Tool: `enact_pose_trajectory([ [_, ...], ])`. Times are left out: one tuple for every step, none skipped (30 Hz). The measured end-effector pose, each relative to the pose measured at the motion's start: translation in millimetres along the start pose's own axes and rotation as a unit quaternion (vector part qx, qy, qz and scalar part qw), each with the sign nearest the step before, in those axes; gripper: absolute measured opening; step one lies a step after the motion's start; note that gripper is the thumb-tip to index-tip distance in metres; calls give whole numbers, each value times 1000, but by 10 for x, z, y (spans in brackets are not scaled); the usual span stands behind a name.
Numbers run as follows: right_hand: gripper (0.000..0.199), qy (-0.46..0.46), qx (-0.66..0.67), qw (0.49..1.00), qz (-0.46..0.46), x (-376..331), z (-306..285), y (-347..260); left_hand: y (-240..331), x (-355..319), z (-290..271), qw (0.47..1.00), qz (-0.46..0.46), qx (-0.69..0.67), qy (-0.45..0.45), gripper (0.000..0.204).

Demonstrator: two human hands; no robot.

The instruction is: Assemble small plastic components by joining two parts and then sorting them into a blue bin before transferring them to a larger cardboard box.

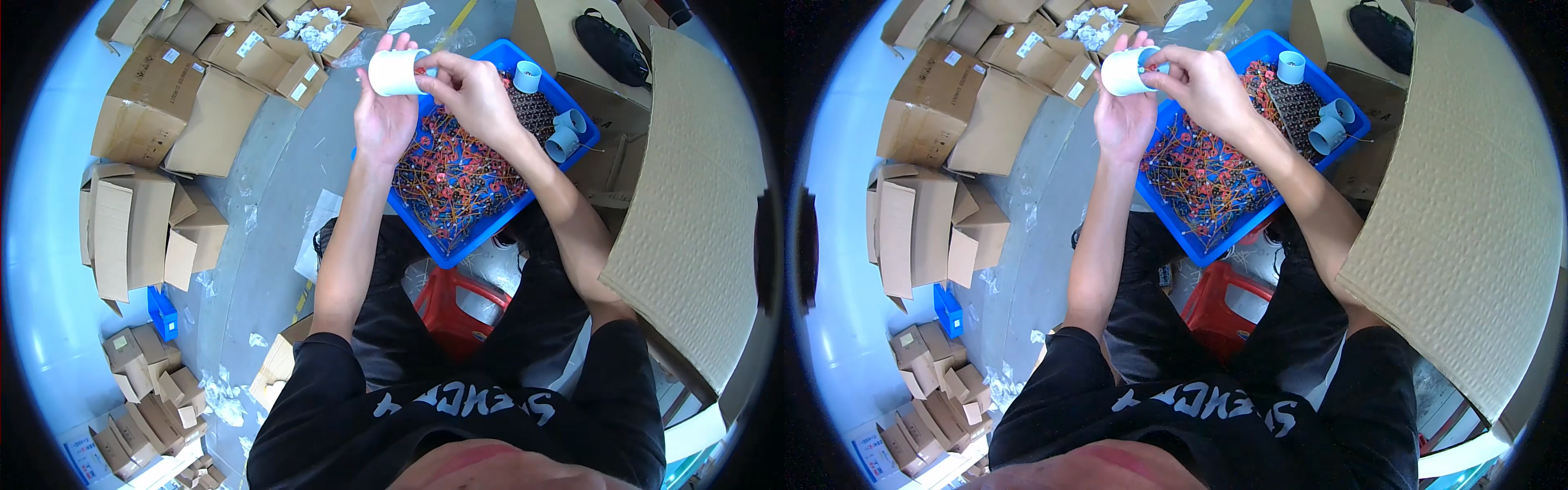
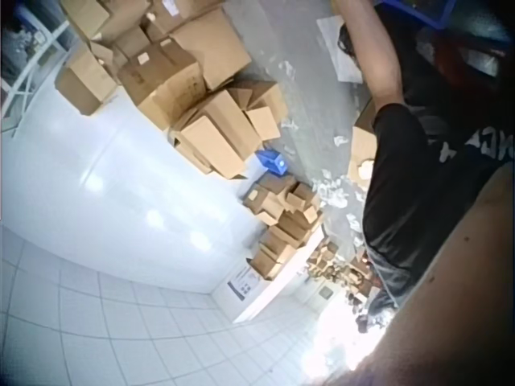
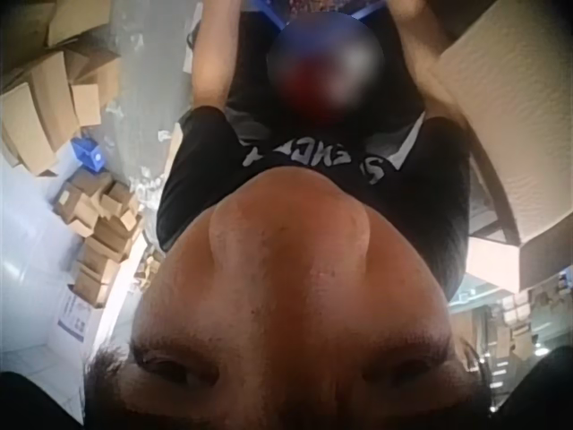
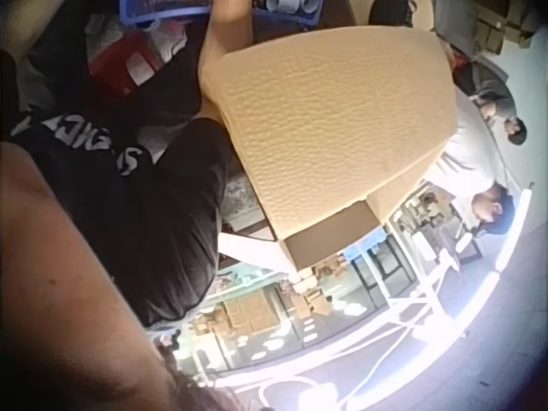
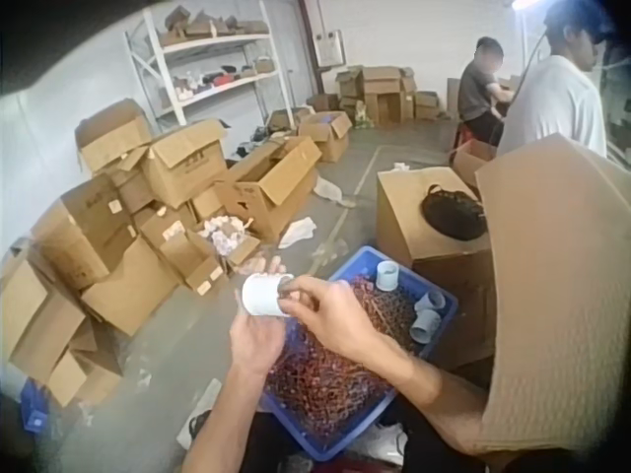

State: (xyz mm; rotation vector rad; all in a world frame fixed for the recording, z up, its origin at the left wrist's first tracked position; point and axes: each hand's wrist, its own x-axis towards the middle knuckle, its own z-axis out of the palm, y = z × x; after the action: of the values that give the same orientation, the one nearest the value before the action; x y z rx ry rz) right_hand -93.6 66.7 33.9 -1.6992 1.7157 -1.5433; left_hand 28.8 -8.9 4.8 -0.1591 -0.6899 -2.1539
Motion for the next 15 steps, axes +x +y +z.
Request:
enact_pose_trajectory([
  [20, 0, 1, 1000, 0, -4, 8, -16, -8, 6, -26, 999, 4, 43, 29, 47],
  [21, -6, -18, 1000, -18, -16, 17, -33, -18, 12, -58, 995, 8, 85, 57, 45],
  [21, -11, -37, 999, -36, -27, 26, -60, -24, 14, -80, 988, 11, 128, 86, 44],
  [22, -17, -55, 997, -55, -35, 38, -79, -19, 9, -103, 988, 11, 129, 86, 44],
  [22, -17, -56, 997, -54, -42, 44, -82, -18, 5, -129, 987, 6, 119, 105, 43],
  [22, -28, -73, 996, -48, -49, 51, -84, -12, 1, -154, 986, 1, 110, 124, 42],
  [21, -40, -90, 994, -43, -55, 58, -85, -6, -2, -179, 985, -3, 101, 143, 41],
  [21, -51, -107, 992, -38, -59, 64, -84, -1, -3, -203, 985, -4, 101, 143, 41],
  [21, -51, -107, 992, -37, -59, 67, -79, 5, -4, -227, 986, -4, 93, 137, 41],
  [21, -53, -118, 991, -35, -57, 71, -70, 12, -4, -223, 988, -4, 84, 132, 40],
  [21, -54, -129, 990, -34, -55, 75, -60, 17, -5, -218, 989, -4, 76, 126, 40],
  [21, -56, -141, 988, -32, -56, 77, -53, 20, -7, -213, 989, -5, 76, 127, 40],
  [21, -55, -141, 988, -32, -59, 79, -49, 23, -8, -208, 989, -7, 76, 131, 40],
  [22, -49, -148, 987, -38, -62, 80, -46, 25, -8, -202, 988, -8, 76, 134, 40],
  [22, -43, -156, 986, -44, -65, 83, -45, 27, -10, -194, 987, -9, 76, 138, 40],
])
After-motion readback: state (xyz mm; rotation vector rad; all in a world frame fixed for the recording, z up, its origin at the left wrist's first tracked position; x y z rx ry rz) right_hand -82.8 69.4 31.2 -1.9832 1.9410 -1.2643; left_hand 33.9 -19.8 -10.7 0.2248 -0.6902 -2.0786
